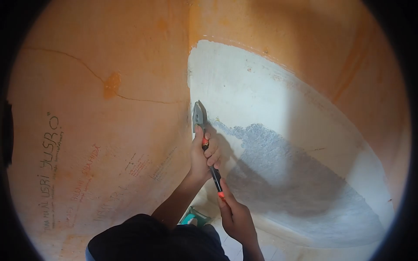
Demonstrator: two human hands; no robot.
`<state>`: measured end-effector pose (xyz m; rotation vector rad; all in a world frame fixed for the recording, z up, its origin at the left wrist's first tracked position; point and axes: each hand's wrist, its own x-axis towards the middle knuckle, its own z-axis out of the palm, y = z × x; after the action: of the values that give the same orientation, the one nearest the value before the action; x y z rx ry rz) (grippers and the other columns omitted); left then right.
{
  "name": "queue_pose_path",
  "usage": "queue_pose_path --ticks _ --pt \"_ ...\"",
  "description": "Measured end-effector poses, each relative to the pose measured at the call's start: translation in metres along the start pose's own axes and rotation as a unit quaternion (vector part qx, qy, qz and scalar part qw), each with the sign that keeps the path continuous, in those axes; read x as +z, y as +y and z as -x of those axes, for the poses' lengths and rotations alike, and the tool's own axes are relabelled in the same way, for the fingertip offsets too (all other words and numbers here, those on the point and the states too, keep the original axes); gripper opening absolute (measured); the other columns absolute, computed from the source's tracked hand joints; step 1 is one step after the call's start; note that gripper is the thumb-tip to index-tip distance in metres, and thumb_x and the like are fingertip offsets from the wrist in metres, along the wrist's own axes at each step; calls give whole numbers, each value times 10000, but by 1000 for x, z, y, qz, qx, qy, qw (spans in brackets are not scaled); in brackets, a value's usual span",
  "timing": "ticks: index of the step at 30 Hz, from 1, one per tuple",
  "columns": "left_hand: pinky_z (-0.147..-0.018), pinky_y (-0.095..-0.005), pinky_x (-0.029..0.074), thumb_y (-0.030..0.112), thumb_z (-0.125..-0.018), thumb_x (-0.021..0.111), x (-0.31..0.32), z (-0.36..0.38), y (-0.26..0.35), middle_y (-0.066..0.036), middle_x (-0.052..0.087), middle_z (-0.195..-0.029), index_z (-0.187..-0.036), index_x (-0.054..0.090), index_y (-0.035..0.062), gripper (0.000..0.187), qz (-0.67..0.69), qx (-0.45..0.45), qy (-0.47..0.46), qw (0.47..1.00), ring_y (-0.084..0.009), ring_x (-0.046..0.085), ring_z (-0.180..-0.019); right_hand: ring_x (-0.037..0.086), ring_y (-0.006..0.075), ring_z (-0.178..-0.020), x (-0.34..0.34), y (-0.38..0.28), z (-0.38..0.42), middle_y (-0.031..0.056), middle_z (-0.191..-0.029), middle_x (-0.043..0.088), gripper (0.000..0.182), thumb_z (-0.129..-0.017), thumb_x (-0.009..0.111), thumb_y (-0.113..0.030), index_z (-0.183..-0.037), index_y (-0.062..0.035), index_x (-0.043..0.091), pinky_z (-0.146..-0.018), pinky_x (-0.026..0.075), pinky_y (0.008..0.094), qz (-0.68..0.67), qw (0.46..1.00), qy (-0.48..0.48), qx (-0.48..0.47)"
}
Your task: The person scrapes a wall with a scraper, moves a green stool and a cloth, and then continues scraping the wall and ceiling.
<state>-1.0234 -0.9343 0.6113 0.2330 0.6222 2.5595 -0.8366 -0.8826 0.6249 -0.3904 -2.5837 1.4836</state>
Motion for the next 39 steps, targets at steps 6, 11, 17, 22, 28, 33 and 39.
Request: queue_pose_path --ticks 6,11,17,22,28,33,39 --pt "-305 -237 310 574 -1004 341 0 1 -3 48 303 -518 -891 372 134 456 29 3 -17 999 -82 292 -349 544 157 -602 -15 2 -4 132 -756 601 498 -988 499 -127 -1474 -114 390 -634 458 273 -7 999 -30 8" --pt "-321 -251 331 586 -1002 328 1 4 -8 43 311 -530 -890 366 145 456 -9 -20 18 1000 -85 285 -352 498 130 -584 -17 3 -4 80 -685 534 507 -991 498 -132 -1483 -123 377 -611 436 262 -1 1000 -16 -11" --pt "-337 -257 337 580 -1005 328 7 3 -8 40 307 -532 -883 372 147 451 -14 -7 29 999 -90 300 -369 480 109 -597 -28 3 -8 67 -673 501 506 -989 500 -126 -1482 -136 384 -608 424 248 -23 999 -36 9" --pt "-351 -270 342 592 -997 339 15 -4 -7 38 306 -531 -880 388 146 464 -4 21 44 999 -95 306 -376 469 93 -606 -40 5 -16 68 -677 524 503 -982 515 -122 -1472 -143 405 -612 419 239 -32 998 -51 -6" --pt "-357 -265 346 588 -1000 333 8 -3 -15 34 315 -541 -889 389 144 461 12 37 27 999 -93 314 -388 456 78 -613 -54 14 -22 48 -761 578 492 -977 532 -125 -1458 -143 432 -611 421 238 -24 998 -66 -6" --pt "-356 -260 338 591 -999 328 5 3 -17 45 299 -543 -903 408 160 449 -43 27 48 998 -86 297 -376 471 66 -615 -35 32 -12 39 -800 620 514 -964 560 -137 -1458 -106 420 -615 423 227 -78 995 -63 14" --pt "-324 -267 340 565 -1005 348 1 28 -42 25 331 -543 -900 401 143 438 -131 -67 23 989 -97 319 -357 527 79 -573 7 69 38 51 -747 610 585 -969 534 -147 -1500 -47 309 -534 455 243 -233 967 2 100"
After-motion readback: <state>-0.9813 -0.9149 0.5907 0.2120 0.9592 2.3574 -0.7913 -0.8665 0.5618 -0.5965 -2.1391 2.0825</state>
